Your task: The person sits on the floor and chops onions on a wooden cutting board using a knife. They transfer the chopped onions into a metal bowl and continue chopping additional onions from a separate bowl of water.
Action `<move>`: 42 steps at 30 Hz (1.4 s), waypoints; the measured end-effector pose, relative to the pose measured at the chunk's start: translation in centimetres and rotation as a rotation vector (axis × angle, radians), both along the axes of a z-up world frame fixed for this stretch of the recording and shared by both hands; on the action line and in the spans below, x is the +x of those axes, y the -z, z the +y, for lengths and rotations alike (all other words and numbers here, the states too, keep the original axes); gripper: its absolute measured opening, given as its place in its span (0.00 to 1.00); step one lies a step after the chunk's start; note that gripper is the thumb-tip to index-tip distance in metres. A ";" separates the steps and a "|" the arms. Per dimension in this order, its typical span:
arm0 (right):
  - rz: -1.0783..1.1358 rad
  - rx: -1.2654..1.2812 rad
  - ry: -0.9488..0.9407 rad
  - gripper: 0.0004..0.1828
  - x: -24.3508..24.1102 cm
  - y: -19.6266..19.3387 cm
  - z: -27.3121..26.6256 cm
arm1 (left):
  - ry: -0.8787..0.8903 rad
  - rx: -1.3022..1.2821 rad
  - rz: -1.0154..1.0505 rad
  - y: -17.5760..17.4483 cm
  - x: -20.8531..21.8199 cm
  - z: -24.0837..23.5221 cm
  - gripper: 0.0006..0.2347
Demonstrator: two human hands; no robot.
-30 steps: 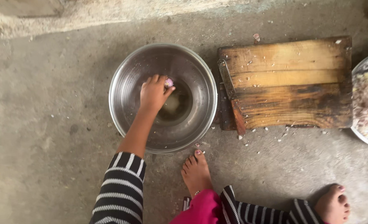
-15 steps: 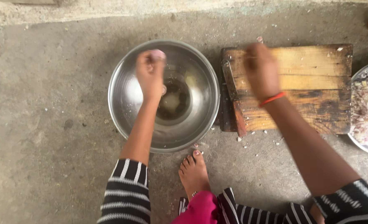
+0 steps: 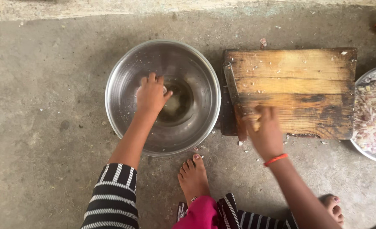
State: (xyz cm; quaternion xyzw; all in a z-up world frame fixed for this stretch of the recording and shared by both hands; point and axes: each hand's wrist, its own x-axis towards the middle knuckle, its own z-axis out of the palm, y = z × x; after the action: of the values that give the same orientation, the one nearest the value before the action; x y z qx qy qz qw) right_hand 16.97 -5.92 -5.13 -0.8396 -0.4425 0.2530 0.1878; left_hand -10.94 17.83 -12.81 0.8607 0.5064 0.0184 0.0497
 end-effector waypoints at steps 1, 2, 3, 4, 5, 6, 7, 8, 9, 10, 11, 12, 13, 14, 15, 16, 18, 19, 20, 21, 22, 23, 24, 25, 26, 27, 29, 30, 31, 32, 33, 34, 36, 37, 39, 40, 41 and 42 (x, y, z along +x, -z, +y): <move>0.074 -0.084 0.039 0.30 -0.6 0.5 -0.4 | -0.013 -0.029 0.071 0.1 0.2 -0.3 0.24; 0.040 -0.091 0.000 0.32 -1.2 0.8 -0.4 | -0.027 -0.058 0.143 0.1 0.4 -0.4 0.26; 0.006 -0.099 -0.038 0.34 -1.7 1.1 -0.3 | -0.020 -0.057 0.159 0.0 0.6 -0.5 0.25; -0.027 -0.107 -0.077 0.36 -2.0 1.3 -0.1 | -0.014 -0.055 0.175 -0.2 0.6 -0.4 0.24; -0.060 -0.033 -0.104 0.34 -2.0 1.5 0.3 | -0.010 -0.054 0.189 -0.4 0.8 -0.4 0.23; -0.093 0.041 -0.131 0.33 -1.9 1.6 0.5 | -0.043 -0.061 0.130 -0.8 0.9 -0.4 0.22; -0.124 0.115 -0.161 0.31 -1.8 1.8 0.7 | -0.080 -0.069 0.073 -1.4 0.7 -0.4 0.20; -0.081 0.088 -0.143 0.29 -1.5 2.0 0.7 | -0.117 -0.076 0.015 -2.1 0.5 -0.4 0.19; -0.037 0.061 -0.126 0.28 -1.2 2.2 0.7 | -0.209 -0.103 -0.164 -2.9 0.2 -0.6 0.18; 0.007 0.033 -0.108 0.26 -0.9 2.5 0.5 | -0.301 -0.131 -0.344 -3.7 -0.1 -0.7 0.16; 0.011 0.041 -0.113 0.26 -0.6 2.6 0.3 | -0.391 -0.159 -0.523 -4.4 -0.4 -1.0 0.14; 0.016 0.048 -0.117 0.26 -0.3 2.8 0.2 | -0.343 -0.096 -0.573 -5.0 -0.5 -1.5 0.15; 0.017 0.061 -0.123 0.26 0.0 2.8 0.2 | -0.295 -0.028 -0.628 -5.6 -0.6 -2.0 0.15; 0.005 0.078 -0.125 0.27 0.2 2.9 0.3 | -0.245 0.040 -0.681 -6.0 -0.6 -2.2 0.15; -0.001 0.091 -0.131 0.27 0.0 2.9 0.2 | -0.264 -0.074 -0.464 -6.3 -0.6 -2.2 0.15; -0.006 0.105 -0.137 0.27 -0.1 2.8 0.2 | -0.279 -0.186 -0.245 -6.4 -0.7 -2.5 0.15; 0.027 0.109 -0.134 0.27 -0.7 2.7 0.2 | -0.262 -0.221 -0.078 -6.5 -1.1 -2.8 0.16; 0.027 0.108 -0.127 0.26 -0.2 2.6 0.2 | -0.231 -0.149 -0.147 -6.2 -1.2 -3.5 0.18; 0.029 0.092 -0.105 0.26 0.3 2.5 0.2 | -0.201 -0.078 -0.218 -5.8 -0.9 -3.8 0.19; 0.042 0.080 -0.097 0.26 0.5 2.5 0.3 | -0.197 -0.076 -0.231 -5.5 -1.0 -3.6 0.19; 0.055 0.067 -0.088 0.26 0.6 2.6 0.4 | -0.194 -0.075 -0.245 -5.2 -1.2 -3.6 0.19; 0.066 0.083 -0.083 0.25 0.5 2.7 0.6 | -0.189 -0.066 -0.254 -5.1 -1.6 -3.2 0.20; 0.078 0.098 -0.078 0.25 0.4 2.9 0.7 | -0.176 -0.070 -0.184 -4.9 -1.8 -2.8 0.19; 0.089 0.104 -0.062 0.25 0.1 3.3 0.3 | -0.155 -0.083 -0.113 -4.4 -1.8 -2.6 0.19; 0.136 0.140 -0.034 0.24 -0.1 3.8 0.0 | -0.133 -0.095 -0.043 -4.0 -1.9 -2.5 0.18; 0.166 0.170 -0.009 0.22 0.5 4.0 -0.5 | -0.134 -0.079 -0.102 -3.5 -1.6 -2.6 0.18; 0.193 0.269 0.045 0.20 1.6 4.3 -1.2 | -0.138 -0.039 -0.221 -2.7 -1.2 -2.6 0.17; 0.191 0.337 0.073 0.19 2.1 4.4 -1.4 | -0.169 -0.028 -0.209 -2.5 -0.9 -2.3 0.17; 0.193 0.403 0.102 0.19 2.2 4.3 -1.8 | -0.200 -0.020 -0.191 -2.6 -0.9 -2.2 0.16; 0.314 0.388 0.209 0.18 2.3 4.2 -2.1 | -0.230 -0.011 -0.173 -2.7 -0.9 -2.2 0.16; 0.444 0.369 0.314 0.17 2.0 4.1 -2.4 | -0.233 -0.046 -0.148 -3.0 -1.0 -2.4 0.16; 0.572 0.347 0.420 0.17 2.0 3.8 -3.0 | -0.237 -0.080 -0.123 -3.4 -1.0 -2.7 0.15; 0.572 0.334 0.470 0.16 3.2 3.0 -3.1 | -0.177 -0.032 -0.161 -4.4 0.7 -2.6 0.16; 0.581 0.320 0.497 0.16 3.4 2.8 -3.3 | -0.119 0.040 -0.201 -5.1 1.2 -3.0 0.19; 0.621 0.352 0.544 0.14 3.7 2.3 -3.9 | -0.017 0.110 -0.298 -6.8 2.7 -3.7 0.21; 0.642 0.368 0.568 0.13 3.8 2.1 -4.1 | 0.026 0.108 -0.356 -7.6 4.0 -4.0 0.21; 0.661 0.392 0.589 0.13 4.0 1.9 -4.4 | 0.132 0.176 -0.371 -8.3 5.5 -4.2 0.22; 0.680 0.416 0.609 0.14 4.2 1.7 -4.6 | 0.237 0.243 -0.385 -8.9 7.3 -4.3 0.22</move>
State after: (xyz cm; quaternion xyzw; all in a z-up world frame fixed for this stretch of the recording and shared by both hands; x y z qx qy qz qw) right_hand 21.21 -10.50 -6.83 -0.7454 -0.1319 0.3525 0.5502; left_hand -3.68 13.55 -3.92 0.8942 0.3773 0.2369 0.0431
